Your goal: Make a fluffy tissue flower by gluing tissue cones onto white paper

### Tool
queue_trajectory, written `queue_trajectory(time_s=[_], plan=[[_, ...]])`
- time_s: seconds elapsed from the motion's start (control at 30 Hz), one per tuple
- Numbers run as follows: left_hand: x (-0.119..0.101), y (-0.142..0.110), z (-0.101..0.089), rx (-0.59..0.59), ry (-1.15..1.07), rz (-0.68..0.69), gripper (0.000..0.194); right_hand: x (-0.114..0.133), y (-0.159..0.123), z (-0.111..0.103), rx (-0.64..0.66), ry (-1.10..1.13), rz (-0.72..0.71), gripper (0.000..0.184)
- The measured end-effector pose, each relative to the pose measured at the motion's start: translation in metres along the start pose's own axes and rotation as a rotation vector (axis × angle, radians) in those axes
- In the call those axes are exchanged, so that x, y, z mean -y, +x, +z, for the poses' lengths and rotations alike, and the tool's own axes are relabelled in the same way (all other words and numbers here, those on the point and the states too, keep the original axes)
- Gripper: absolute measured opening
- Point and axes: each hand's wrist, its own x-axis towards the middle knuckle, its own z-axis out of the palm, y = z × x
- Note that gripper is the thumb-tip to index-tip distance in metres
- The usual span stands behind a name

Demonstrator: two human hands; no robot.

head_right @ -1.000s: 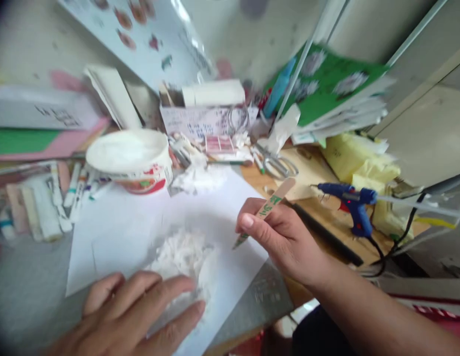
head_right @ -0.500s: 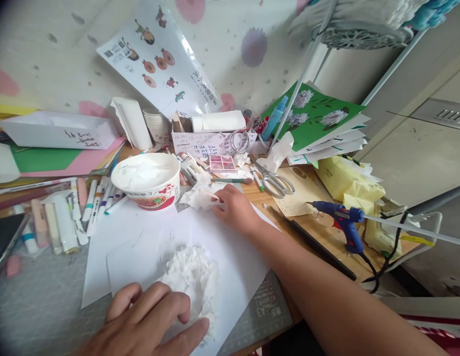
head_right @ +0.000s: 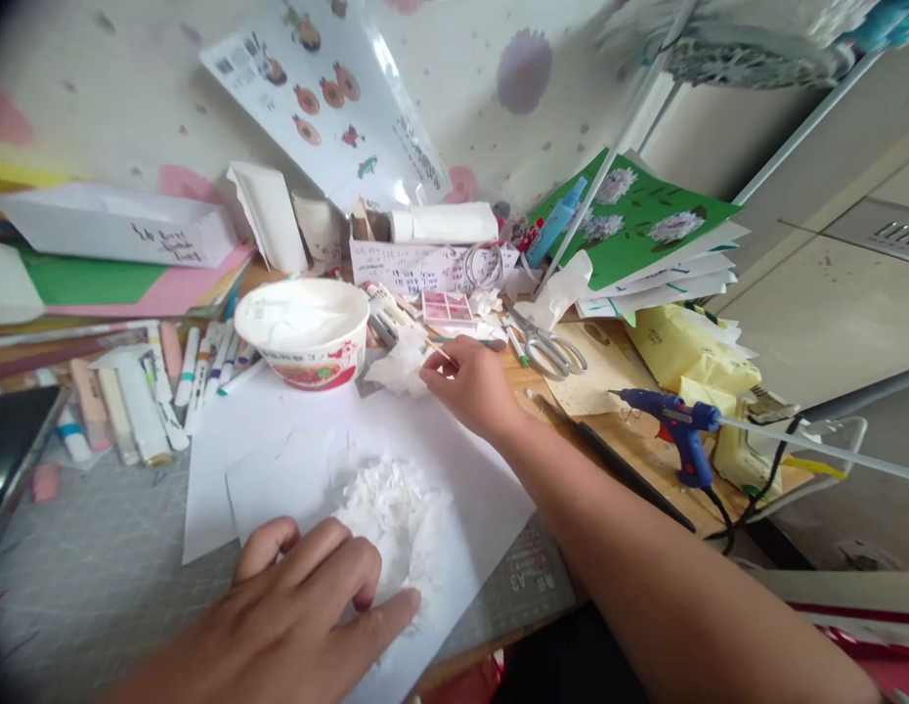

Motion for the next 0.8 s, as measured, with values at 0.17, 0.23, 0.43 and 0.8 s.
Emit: queue_trajectory(time_s=[0.17, 0.23, 0.43, 0.8], plan=[[-0.012, 0.004, -0.014, 0.038, -0.068, -0.099, 0.026, 0.026, -0.053, -0.025, 0.536, 0.288, -0.286, 0.005], [-0.013, 0.005, -0.015, 0.038, -0.059, -0.112, 0.025, 0.031, -0.066, -0.029, 0.69, 0.314, -0.333, 0.01], [-0.011, 0.002, -0.006, -0.059, -0.095, -0.098, 0.044, 0.028, -0.081, -0.039, 0.714, 0.331, -0.286, 0.008], [-0.009, 0.001, -0.005, -0.055, -0.119, -0.091, 0.042, 0.024, -0.085, -0.042, 0.703, 0.406, -0.231, 0.014]])
